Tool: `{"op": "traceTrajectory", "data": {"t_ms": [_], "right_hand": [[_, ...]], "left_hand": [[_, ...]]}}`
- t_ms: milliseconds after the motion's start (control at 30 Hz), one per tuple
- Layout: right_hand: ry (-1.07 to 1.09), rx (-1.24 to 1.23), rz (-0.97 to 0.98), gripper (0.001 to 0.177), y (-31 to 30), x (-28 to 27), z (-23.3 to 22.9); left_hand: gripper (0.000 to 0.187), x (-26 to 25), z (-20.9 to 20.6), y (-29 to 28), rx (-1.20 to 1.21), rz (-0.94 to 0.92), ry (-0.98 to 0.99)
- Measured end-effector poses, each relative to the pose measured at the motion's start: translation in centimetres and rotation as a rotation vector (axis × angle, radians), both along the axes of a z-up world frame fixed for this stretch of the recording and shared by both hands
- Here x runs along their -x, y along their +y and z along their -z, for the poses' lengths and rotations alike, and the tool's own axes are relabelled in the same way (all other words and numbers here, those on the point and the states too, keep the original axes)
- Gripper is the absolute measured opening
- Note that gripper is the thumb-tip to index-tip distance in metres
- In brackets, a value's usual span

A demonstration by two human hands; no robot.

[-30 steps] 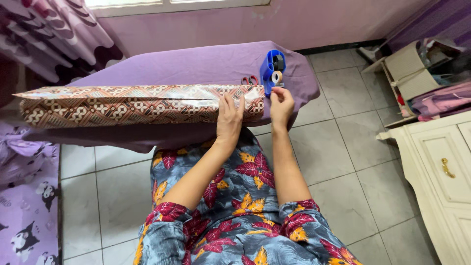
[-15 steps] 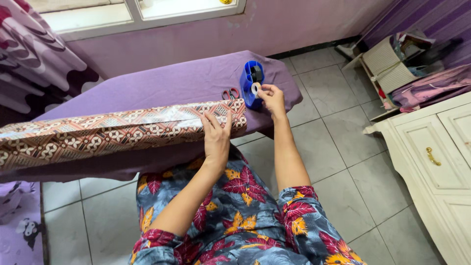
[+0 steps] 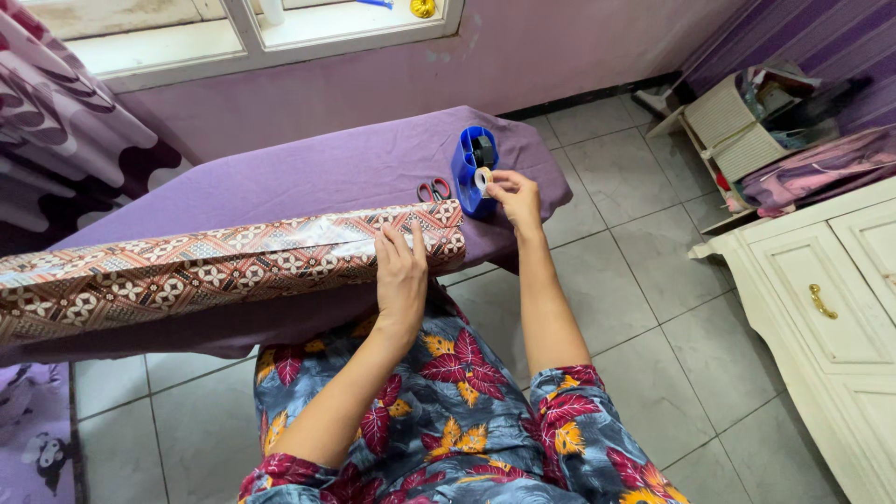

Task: The person places a rectangular box on a sheet of patterned wrapping paper, folds the paper around the box, and secures it with tape. They smooth the paper and tape multiple times to ensure a neat finish.

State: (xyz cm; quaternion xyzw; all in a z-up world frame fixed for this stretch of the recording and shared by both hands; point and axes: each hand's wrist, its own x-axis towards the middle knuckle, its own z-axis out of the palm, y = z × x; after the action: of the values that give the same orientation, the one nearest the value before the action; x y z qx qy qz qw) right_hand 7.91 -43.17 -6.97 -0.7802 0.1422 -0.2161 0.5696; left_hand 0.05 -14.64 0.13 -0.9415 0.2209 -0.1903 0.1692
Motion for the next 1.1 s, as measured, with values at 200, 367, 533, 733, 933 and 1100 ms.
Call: {"op": "traceTrajectory", "data": {"t_ms": [200, 367, 533, 733, 933, 1100], "right_hand": [[0.181, -0.131, 0.083, 0.024, 5.7, 2.9, -1.3], [0.110, -0.169, -0.054, 0.024, 8.5, 4.1, -1.3], [0.205, -0.212, -0.005, 0.029, 8.5, 4.3, -1.8], [0.305, -0.343, -0.074, 0.031, 7.8, 3.8, -1.0], [0.280, -0.296, -0.097, 0.026, 7.7, 3.7, -1.1], [-0.188, 0.330, 0.159, 0.010, 11.1, 5.3, -4.9]], "left_hand": [[0.054, -0.4, 0.7, 1.1, 0.082, 0.049, -0.008], [0.054, -0.1, 1.0, 1.8, 0.266, 0.096, -0.021], [0.053, 0.2, 1.2, 2.0, 0.328, 0.104, -0.048], [0.050, -0.3, 1.8, 1.9, 0.342, 0.104, -0.071], [0.045, -0.6, 2.1, 2.0, 0.330, 0.123, -0.085], [0.041, -0.9, 1.5, 2.3, 0.335, 0.136, -0.063]]}}
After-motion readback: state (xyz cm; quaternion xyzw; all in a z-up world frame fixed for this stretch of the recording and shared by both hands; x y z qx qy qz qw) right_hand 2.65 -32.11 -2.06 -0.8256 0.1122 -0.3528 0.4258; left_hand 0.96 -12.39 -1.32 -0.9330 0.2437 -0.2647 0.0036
